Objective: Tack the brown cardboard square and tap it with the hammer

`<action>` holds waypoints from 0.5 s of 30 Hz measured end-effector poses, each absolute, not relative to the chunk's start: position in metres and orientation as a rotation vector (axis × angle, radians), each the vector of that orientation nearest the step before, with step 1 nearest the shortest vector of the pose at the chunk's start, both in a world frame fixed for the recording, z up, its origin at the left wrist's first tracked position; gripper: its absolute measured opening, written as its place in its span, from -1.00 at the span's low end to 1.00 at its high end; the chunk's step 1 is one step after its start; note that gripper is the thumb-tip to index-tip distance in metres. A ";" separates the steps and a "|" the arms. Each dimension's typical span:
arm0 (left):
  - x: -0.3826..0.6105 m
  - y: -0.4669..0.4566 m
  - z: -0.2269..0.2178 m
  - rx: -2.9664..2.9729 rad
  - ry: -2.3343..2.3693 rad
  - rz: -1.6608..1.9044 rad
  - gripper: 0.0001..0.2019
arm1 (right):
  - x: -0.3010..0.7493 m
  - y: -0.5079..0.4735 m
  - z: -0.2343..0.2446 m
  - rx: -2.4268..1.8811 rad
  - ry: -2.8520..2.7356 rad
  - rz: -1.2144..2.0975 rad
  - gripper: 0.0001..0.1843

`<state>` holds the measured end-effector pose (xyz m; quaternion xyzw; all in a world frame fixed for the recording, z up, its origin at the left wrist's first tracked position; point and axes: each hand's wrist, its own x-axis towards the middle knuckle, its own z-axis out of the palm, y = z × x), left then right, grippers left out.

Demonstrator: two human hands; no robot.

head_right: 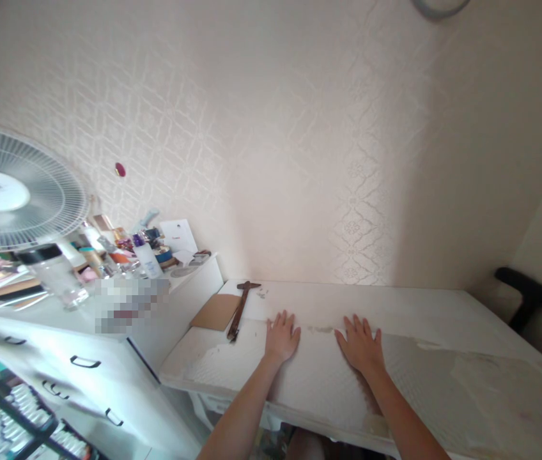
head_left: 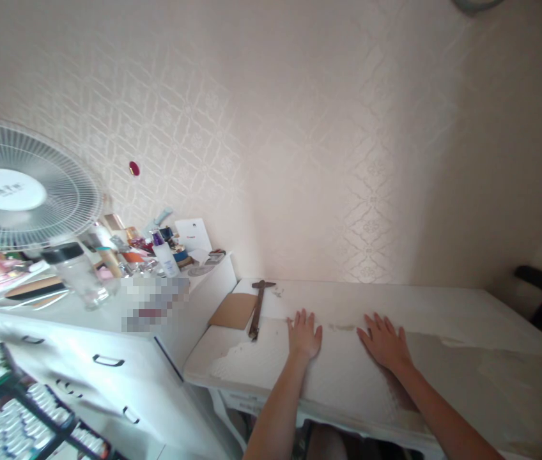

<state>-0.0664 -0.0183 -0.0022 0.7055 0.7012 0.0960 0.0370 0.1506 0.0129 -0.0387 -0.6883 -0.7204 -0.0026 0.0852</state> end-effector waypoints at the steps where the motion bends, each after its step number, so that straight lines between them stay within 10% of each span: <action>1: -0.066 -0.018 -0.002 2.169 2.152 0.298 -0.44 | 0.151 0.013 -0.038 -2.051 -2.146 -0.006 -0.31; 15: -0.066 -0.018 -0.002 2.164 2.149 0.304 -0.44 | 0.151 0.012 -0.037 -2.053 -2.156 -0.012 -0.32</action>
